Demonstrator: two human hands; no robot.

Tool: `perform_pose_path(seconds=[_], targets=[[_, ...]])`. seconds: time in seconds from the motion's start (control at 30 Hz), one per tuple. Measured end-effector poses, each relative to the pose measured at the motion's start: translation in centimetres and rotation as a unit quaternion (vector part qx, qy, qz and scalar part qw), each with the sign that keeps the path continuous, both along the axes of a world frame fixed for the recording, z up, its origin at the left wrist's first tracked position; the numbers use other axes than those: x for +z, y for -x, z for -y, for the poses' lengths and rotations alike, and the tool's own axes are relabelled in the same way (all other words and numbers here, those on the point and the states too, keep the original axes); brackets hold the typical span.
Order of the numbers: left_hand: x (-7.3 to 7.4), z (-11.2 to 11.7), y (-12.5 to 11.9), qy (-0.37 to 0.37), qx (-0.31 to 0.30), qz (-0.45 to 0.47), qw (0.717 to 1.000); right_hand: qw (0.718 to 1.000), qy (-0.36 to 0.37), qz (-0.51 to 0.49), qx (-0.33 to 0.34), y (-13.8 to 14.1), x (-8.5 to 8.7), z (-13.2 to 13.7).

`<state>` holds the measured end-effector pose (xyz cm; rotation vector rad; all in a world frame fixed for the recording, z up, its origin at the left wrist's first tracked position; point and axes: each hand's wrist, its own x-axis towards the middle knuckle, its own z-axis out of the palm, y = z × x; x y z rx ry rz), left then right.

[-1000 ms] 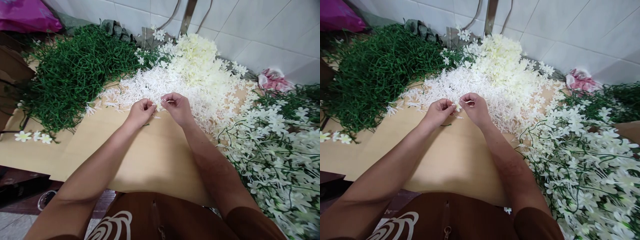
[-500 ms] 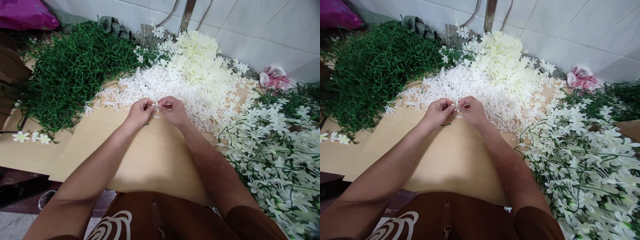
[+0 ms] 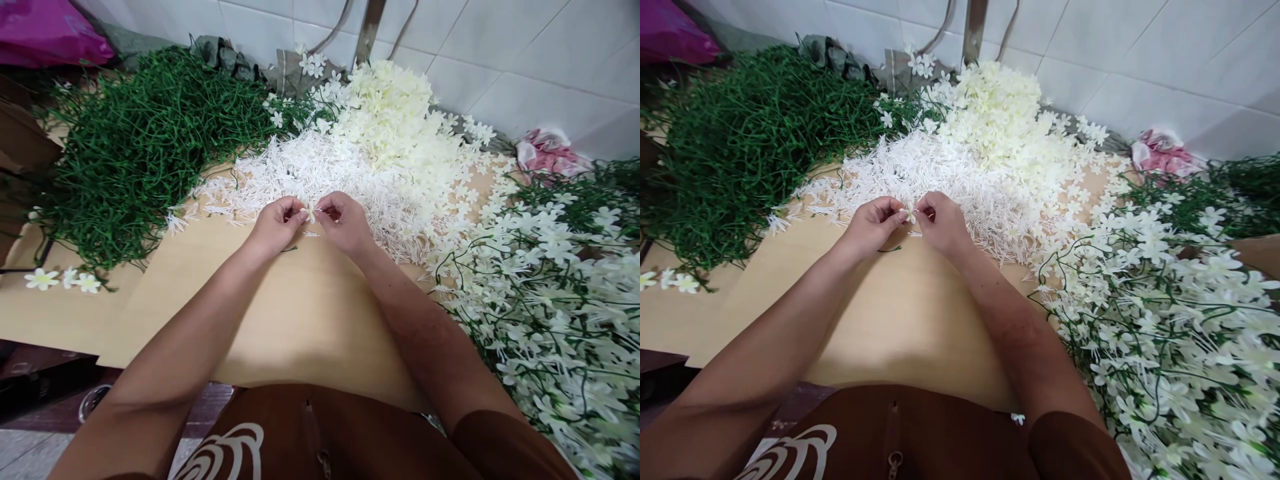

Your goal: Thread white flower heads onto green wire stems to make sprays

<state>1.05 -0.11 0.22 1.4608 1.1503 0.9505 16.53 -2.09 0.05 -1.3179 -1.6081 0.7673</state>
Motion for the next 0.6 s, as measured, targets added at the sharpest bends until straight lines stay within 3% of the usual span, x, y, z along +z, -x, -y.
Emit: perform_pose_path(seconds=[0.1, 0.2, 0.43, 0.6], targets=[[0.1, 0.1, 0.1, -0.007, 0.002, -0.017, 1.000, 0.996, -0.044, 0.077, 0.007, 0.2, 0.0, 0.3], [0.1, 0.2, 0.2, 0.001, -0.008, -0.007, 1.000, 0.994, -0.059, 0.093, 0.019, 0.2, -0.5, 0.3], [0.2, 0.2, 0.2, 0.048, -0.006, 0.067, 0.997, 0.995, -0.041, -0.059, 0.070, -0.2, -1.8, -0.5], [0.9, 0.1, 0.2, 0.102, -0.023, 0.118, 0.987, 0.992, -0.018, -0.122, 0.040, -0.4, -1.7, -0.8]])
